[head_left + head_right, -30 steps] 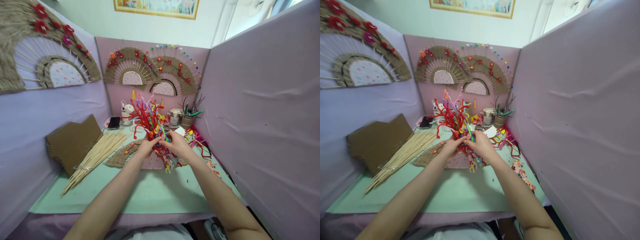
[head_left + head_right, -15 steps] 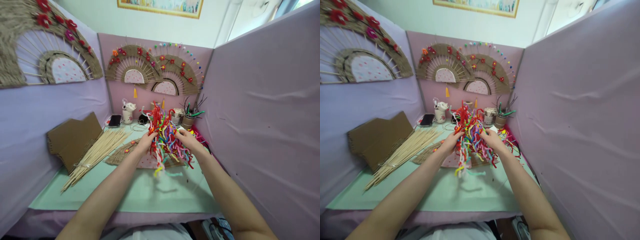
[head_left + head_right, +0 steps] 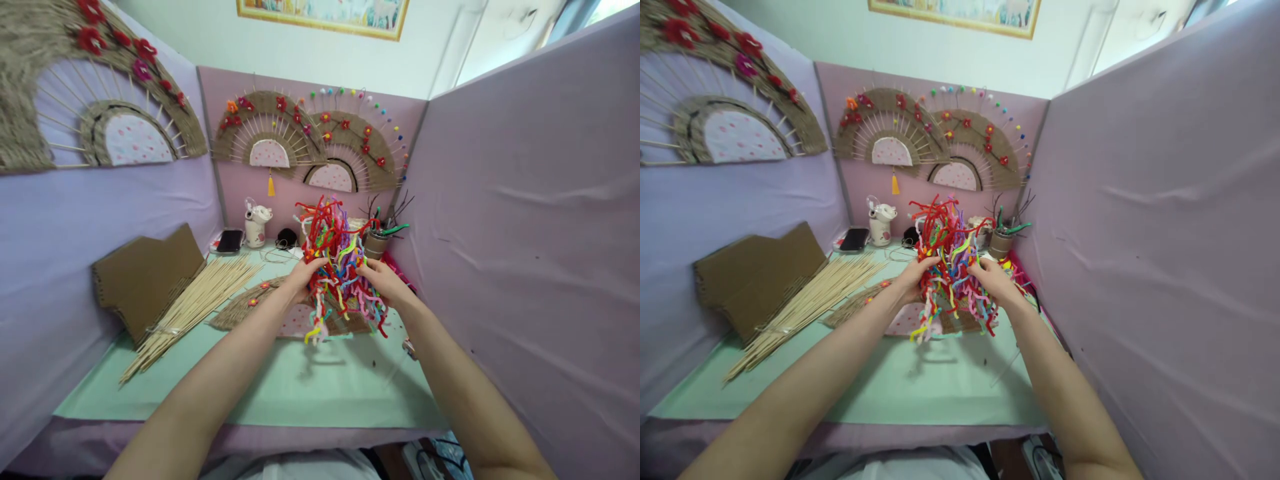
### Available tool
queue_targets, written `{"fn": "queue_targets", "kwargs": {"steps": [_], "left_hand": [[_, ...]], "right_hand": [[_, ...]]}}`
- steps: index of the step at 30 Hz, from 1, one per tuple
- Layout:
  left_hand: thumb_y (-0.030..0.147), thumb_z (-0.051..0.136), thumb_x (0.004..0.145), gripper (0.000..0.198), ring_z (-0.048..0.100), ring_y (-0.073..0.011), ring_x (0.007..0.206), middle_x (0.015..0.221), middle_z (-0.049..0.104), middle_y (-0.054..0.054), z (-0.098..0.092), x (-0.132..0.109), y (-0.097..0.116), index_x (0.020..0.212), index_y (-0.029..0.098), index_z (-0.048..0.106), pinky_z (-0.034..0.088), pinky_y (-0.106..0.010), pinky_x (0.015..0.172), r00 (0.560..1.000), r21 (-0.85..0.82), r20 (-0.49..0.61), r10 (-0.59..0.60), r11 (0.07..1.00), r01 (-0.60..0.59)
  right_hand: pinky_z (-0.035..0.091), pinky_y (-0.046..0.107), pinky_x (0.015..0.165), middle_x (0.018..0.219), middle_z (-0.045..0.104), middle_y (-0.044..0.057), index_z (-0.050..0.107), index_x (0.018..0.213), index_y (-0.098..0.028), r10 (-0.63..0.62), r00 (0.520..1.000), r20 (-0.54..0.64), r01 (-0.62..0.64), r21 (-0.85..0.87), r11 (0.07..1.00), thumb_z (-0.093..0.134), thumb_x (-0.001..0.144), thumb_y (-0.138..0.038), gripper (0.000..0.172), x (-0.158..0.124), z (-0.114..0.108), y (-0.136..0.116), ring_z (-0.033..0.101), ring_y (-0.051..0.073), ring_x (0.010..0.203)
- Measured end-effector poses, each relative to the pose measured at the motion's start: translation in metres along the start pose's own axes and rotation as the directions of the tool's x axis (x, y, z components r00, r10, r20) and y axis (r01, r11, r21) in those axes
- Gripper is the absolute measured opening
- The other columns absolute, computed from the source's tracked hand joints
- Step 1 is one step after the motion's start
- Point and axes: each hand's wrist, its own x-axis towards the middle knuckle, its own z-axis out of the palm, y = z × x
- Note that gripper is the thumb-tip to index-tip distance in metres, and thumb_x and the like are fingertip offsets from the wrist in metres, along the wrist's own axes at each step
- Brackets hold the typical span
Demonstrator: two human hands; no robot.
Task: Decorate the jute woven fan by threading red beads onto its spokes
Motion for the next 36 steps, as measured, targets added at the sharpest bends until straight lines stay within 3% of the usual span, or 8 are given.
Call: {"fn": "queue_targets", "kwargs": {"steps": [3, 7, 11, 15, 23, 29, 32, 36], "left_hand": [[0.028, 0.083, 0.061, 0.046, 0.071, -0.0223, 0.070, 0.089, 0.076, -0.008, 0.015, 0.004, -0.006, 0.102, 0.017, 0.068, 0.059, -0.036, 0.069, 0.998, 0.049, 0.052, 0.034, 0.998, -0.036], [0.026, 0.086, 0.055, 0.044, 0.072, -0.0251, 0.076, 0.089, 0.076, -0.009, 0.024, 0.009, -0.010, 0.096, 0.018, 0.071, 0.059, -0.039, 0.071, 0.999, 0.056, -0.003, 0.040, 0.998, -0.040], [0.018, 0.080, 0.060, 0.029, 0.071, -0.0228, 0.074, 0.083, 0.076, -0.006, 0.023, 0.010, -0.009, 0.087, 0.018, 0.071, 0.058, -0.036, 0.072, 0.997, 0.053, -0.041, 0.069, 0.996, -0.067], [0.013, 0.075, 0.063, 0.025, 0.069, -0.0194, 0.065, 0.076, 0.075, -0.003, 0.019, 0.011, -0.007, 0.087, 0.019, 0.071, 0.058, -0.034, 0.068, 0.998, 0.123, -0.040, 0.040, 0.992, -0.035], [0.012, 0.073, 0.062, 0.013, 0.060, -0.0162, 0.043, 0.055, 0.068, -0.005, 0.000, 0.018, 0.015, 0.074, 0.014, 0.068, 0.051, -0.029, 0.046, 0.988, 0.267, 0.000, -0.156, 0.952, 0.151], [0.011, 0.077, 0.059, 0.027, 0.065, -0.0175, 0.051, 0.063, 0.071, -0.005, 0.001, 0.021, 0.011, 0.084, 0.016, 0.068, 0.056, -0.030, 0.055, 0.990, 0.235, 0.033, -0.136, 0.964, 0.125], [0.009, 0.076, 0.060, 0.027, 0.064, -0.0150, 0.051, 0.062, 0.070, -0.002, 0.007, 0.023, 0.006, 0.083, 0.016, 0.066, 0.056, -0.028, 0.057, 0.995, 0.204, 0.013, -0.098, 0.975, 0.093], [0.008, 0.073, 0.063, 0.019, 0.061, -0.0138, 0.044, 0.058, 0.068, -0.002, 0.007, 0.024, 0.010, 0.079, 0.015, 0.065, 0.054, -0.026, 0.052, 0.987, 0.197, -0.007, -0.158, 0.968, 0.156]], "right_hand": [[0.044, 0.025, 0.065, 0.075, 0.064, -0.001, 0.063, 0.088, -0.018, -0.067, 0.996, -0.063, 0.057, -0.155, 0.986, 0.053, 0.072, -0.034, 0.025, -0.002, 0.007, -0.006, 0.057, 0.017, 0.072], [0.047, 0.028, 0.076, 0.091, 0.068, 0.001, 0.063, 0.096, -0.017, -0.181, 0.984, 0.000, 0.178, -0.179, 0.968, 0.057, 0.071, -0.032, 0.029, -0.002, 0.011, -0.013, 0.059, 0.018, 0.084], [0.053, 0.032, 0.076, 0.092, 0.070, 0.003, 0.060, 0.100, -0.022, 0.000, 1.000, 0.019, -0.002, 0.107, 0.994, 0.069, 0.069, -0.042, 0.038, 0.002, 0.012, -0.018, 0.065, 0.021, 0.086], [0.056, 0.035, 0.071, 0.080, 0.072, 0.002, 0.059, 0.096, -0.023, 0.053, 0.974, 0.220, -0.134, 0.375, 0.917, 0.076, 0.062, -0.034, 0.039, 0.008, 0.010, -0.023, 0.068, 0.022, 0.075], [0.055, 0.027, 0.059, 0.067, 0.070, -0.003, 0.062, 0.086, -0.020, 0.174, 0.971, 0.165, -0.215, 0.275, 0.937, 0.069, 0.057, -0.016, 0.029, 0.027, -0.004, -0.021, 0.065, 0.016, 0.058], [0.056, 0.028, 0.058, 0.062, 0.070, 0.000, 0.064, 0.078, -0.019, 0.234, 0.914, 0.332, -0.361, 0.400, 0.843, 0.073, 0.058, -0.021, 0.021, 0.025, 0.006, -0.024, 0.065, 0.017, 0.055], [0.057, 0.027, 0.059, 0.062, 0.070, -0.001, 0.064, 0.075, -0.020, 0.182, 0.920, 0.348, -0.334, 0.448, 0.829, 0.081, 0.053, -0.023, 0.028, 0.024, 0.011, -0.026, 0.066, 0.017, 0.057], [0.055, 0.024, 0.059, 0.062, 0.070, -0.002, 0.065, 0.075, -0.020, 0.145, 0.935, 0.322, -0.279, 0.419, 0.864, 0.083, 0.052, -0.020, 0.029, 0.026, 0.007, -0.028, 0.066, 0.016, 0.060]]}}
